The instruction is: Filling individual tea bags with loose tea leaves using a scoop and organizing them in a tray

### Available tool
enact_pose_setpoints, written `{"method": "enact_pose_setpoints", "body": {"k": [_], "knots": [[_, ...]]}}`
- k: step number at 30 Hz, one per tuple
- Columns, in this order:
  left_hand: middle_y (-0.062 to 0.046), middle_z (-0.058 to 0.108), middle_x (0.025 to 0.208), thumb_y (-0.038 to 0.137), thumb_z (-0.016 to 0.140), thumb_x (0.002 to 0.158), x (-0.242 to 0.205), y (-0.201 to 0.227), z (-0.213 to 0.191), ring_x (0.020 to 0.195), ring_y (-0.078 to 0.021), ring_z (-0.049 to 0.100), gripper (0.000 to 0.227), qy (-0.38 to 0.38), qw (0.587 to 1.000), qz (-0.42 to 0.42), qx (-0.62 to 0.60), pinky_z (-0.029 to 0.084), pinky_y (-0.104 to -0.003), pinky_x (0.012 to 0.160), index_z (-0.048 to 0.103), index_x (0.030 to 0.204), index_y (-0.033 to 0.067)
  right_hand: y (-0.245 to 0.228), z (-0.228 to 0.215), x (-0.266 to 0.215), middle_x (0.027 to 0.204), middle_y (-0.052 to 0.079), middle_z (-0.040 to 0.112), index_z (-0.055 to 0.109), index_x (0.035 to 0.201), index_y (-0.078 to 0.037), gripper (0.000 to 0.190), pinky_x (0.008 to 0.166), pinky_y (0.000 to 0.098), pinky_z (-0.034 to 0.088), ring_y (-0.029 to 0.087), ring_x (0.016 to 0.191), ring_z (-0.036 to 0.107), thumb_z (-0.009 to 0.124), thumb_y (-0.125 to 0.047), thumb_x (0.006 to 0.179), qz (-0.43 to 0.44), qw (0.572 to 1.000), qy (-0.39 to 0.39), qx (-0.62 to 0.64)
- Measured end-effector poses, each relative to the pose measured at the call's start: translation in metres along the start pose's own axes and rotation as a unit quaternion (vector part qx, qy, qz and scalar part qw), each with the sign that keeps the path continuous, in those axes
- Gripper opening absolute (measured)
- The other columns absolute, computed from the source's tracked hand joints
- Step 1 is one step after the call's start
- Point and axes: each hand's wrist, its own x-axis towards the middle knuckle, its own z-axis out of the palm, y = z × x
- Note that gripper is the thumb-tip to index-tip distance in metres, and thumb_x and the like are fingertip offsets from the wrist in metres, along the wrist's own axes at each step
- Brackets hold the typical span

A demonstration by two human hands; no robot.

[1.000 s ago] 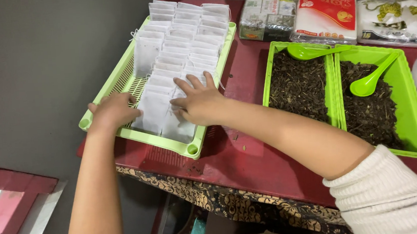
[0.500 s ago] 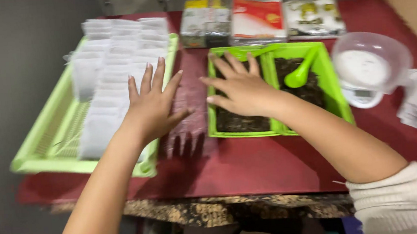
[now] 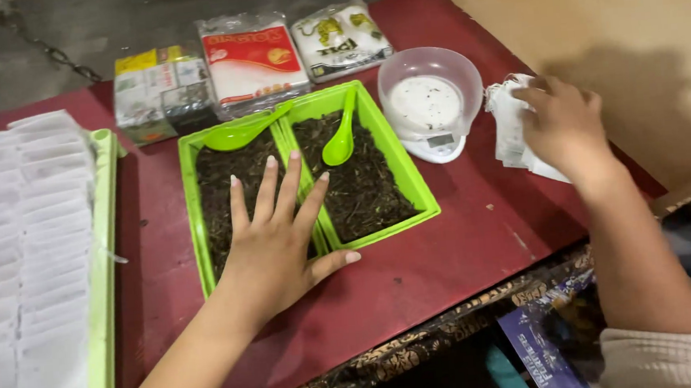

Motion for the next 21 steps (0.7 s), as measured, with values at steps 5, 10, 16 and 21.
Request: {"method": "enact_pose_setpoints", "body": {"k": [5, 10, 16, 21], "knots": [[-0.018, 0.027, 0.168, 0.092, 0.04, 0.082, 0.009, 0.009, 0.006, 0.15, -0.0416, 0.035, 0.102, 0.006, 1.0, 0.015, 0.008, 0.03, -0.068, 0.113, 0.046, 0.155, 0.0198, 0.068, 0.003, -0.002, 0.154, 0.007, 0.048, 0.062, 0.14, -0.024, 0.052, 0.097, 0.0696, 0.031, 0.041, 0.137, 0.043, 0.049, -0.023, 0.09, 0.121, 0.986, -0.115, -0.001], [-0.018, 0.021, 0.17, 0.09, 0.038, 0.083, 0.015, 0.013, 0.011, 0.152, -0.041, 0.027, 0.102, -0.027, 1.0, -0.003, -0.003, 0.026, -0.068, 0.114, 0.04, 0.157, 0.0199, 0.094, 0.008, 0.001, 0.165, 0.0, 0.038, 0.06, 0.142, -0.023, 0.055, 0.107, 0.065, 0.032, 0.031, 0.147, 0.038, 0.059, -0.03, 0.087, 0.129, 0.978, -0.161, 0.037], [-0.019, 0.027, 0.168, 0.089, 0.04, 0.083, 0.019, 0.016, 0.016, 0.152, -0.0404, 0.03, 0.099, -0.009, 1.0, -0.004, 0.021, 0.028, -0.069, 0.114, 0.046, 0.154, 0.0207, 0.102, 0.015, -0.005, 0.135, 0.008, 0.059, 0.069, 0.13, -0.024, 0.042, 0.097, 0.0627, 0.035, 0.036, 0.125, 0.055, 0.061, -0.033, 0.09, 0.101, 0.99, -0.093, 0.024], [-0.017, 0.028, 0.168, 0.092, 0.036, 0.082, 0.026, 0.013, 0.012, 0.151, -0.04, 0.034, 0.101, -0.012, 0.998, -0.002, 0.066, 0.034, -0.068, 0.11, 0.048, 0.154, 0.0224, 0.119, 0.032, -0.006, 0.123, 0.007, 0.057, 0.073, 0.111, -0.022, 0.027, 0.103, 0.0604, 0.028, 0.033, 0.128, 0.05, 0.071, -0.037, 0.088, 0.066, 0.997, -0.03, 0.022]]}}
